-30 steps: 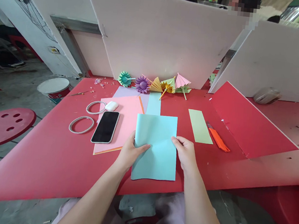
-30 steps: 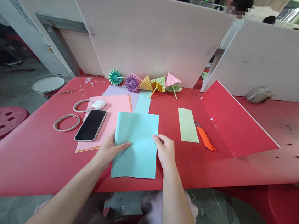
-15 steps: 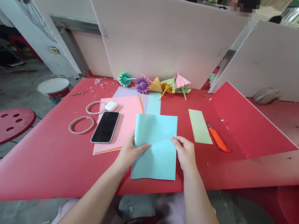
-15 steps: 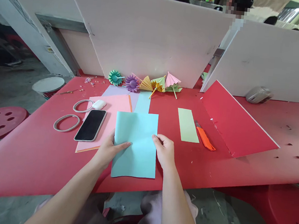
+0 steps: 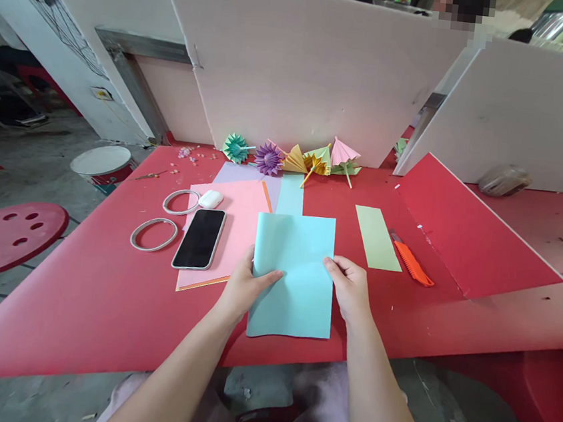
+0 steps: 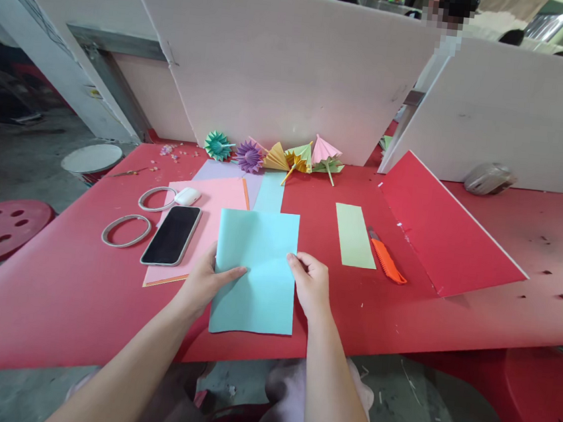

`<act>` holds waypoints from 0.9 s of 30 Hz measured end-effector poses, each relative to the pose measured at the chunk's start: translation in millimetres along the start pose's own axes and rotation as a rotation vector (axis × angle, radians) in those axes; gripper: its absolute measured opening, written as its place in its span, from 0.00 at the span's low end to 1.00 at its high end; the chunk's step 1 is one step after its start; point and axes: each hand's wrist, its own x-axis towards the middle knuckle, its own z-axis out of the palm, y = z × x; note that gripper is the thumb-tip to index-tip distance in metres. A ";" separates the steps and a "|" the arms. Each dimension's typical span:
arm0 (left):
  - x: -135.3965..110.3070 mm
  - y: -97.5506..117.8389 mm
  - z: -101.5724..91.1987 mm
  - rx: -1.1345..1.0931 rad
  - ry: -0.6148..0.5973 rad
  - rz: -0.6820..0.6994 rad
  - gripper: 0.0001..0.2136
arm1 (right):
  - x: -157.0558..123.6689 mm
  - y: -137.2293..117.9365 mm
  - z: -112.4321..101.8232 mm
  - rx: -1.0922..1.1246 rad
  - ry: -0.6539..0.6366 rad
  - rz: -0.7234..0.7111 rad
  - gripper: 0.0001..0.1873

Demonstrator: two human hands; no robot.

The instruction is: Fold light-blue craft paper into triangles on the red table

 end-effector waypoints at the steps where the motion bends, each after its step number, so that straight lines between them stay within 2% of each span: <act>1: -0.2 0.2 0.1 -0.002 0.001 -0.001 0.28 | 0.0 -0.3 0.2 0.002 0.001 -0.001 0.18; 27: -0.5 0.8 0.0 -0.030 -0.017 0.000 0.29 | 0.4 -1.8 1.3 0.006 0.010 -0.006 0.19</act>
